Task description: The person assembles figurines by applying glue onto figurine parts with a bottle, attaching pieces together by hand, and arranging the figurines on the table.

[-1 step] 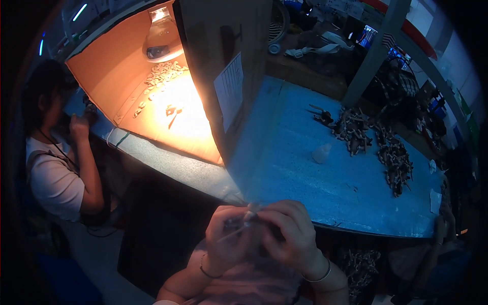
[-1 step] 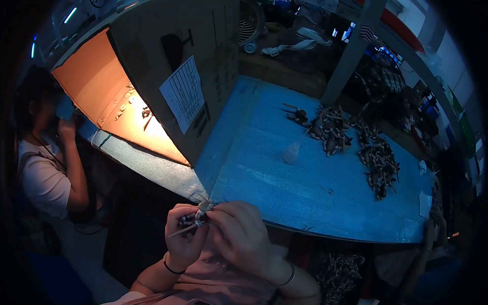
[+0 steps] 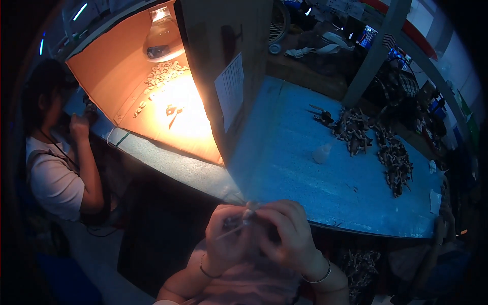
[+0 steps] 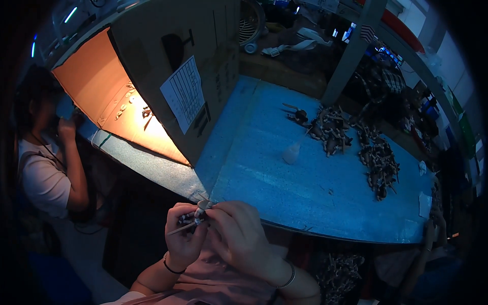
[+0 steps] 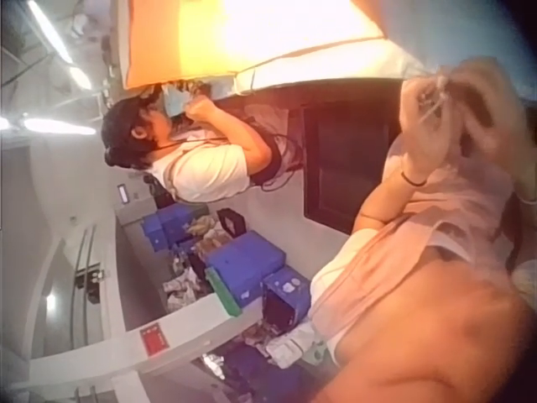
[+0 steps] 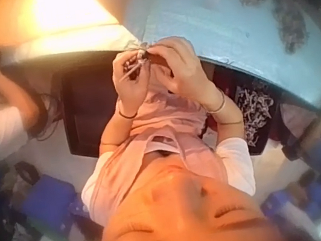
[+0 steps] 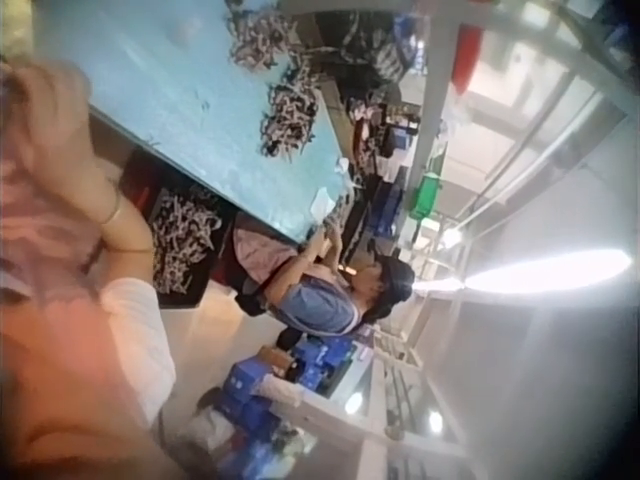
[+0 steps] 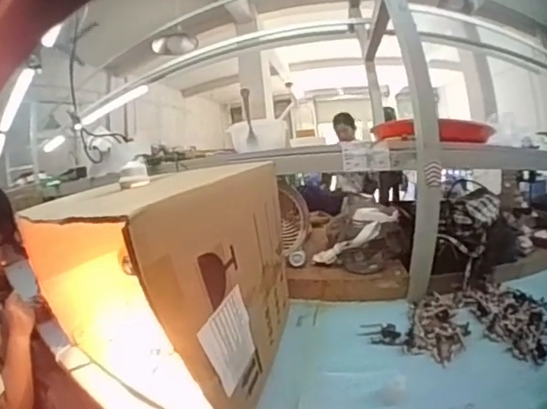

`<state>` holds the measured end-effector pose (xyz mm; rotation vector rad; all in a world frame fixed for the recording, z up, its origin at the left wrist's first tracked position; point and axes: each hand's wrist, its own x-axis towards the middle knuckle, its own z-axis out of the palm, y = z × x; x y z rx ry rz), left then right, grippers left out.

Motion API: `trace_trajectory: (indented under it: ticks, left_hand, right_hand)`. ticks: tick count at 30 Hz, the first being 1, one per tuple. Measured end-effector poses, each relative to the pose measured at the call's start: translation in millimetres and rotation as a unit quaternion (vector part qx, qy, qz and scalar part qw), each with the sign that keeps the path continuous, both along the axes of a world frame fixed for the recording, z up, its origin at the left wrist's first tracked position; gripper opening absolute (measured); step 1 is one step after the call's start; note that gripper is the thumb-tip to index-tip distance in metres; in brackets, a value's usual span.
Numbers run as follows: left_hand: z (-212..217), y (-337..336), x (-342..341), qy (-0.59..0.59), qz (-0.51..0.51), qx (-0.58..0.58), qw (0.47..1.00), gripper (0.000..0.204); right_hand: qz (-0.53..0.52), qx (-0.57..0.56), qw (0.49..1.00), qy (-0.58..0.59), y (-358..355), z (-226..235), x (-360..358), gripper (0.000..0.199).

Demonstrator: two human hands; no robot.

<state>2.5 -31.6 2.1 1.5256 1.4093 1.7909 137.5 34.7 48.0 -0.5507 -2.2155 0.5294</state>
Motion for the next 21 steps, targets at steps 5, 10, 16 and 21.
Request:
trace_trajectory:
  ticks: [5,10,16,21]
  left_hand:
    - [0.0,0.0,10.1,-0.154,-0.031,-0.088,0.984,0.034]
    - [18.9,0.1,7.0,-0.03,-0.074,-0.079,0.994,0.033]
    - [23.4,12.7,-10.2,-0.024,-0.152,-0.045,0.987,0.028]
    - [25.3,23.0,-3.8,-0.022,-0.157,-0.005,0.987,0.013]
  right_hand:
    - [-0.045,0.019,0.998,-0.029,-4.8,-15.1,-2.6,0.053]
    - [-0.069,0.018,0.997,0.018,9.2,-28.6,4.5,0.055]
    - [0.143,-0.416,0.861,0.254,13.6,-45.8,19.4,0.065]
    - [0.25,-0.452,0.806,0.29,12.9,-44.2,22.8,0.068]
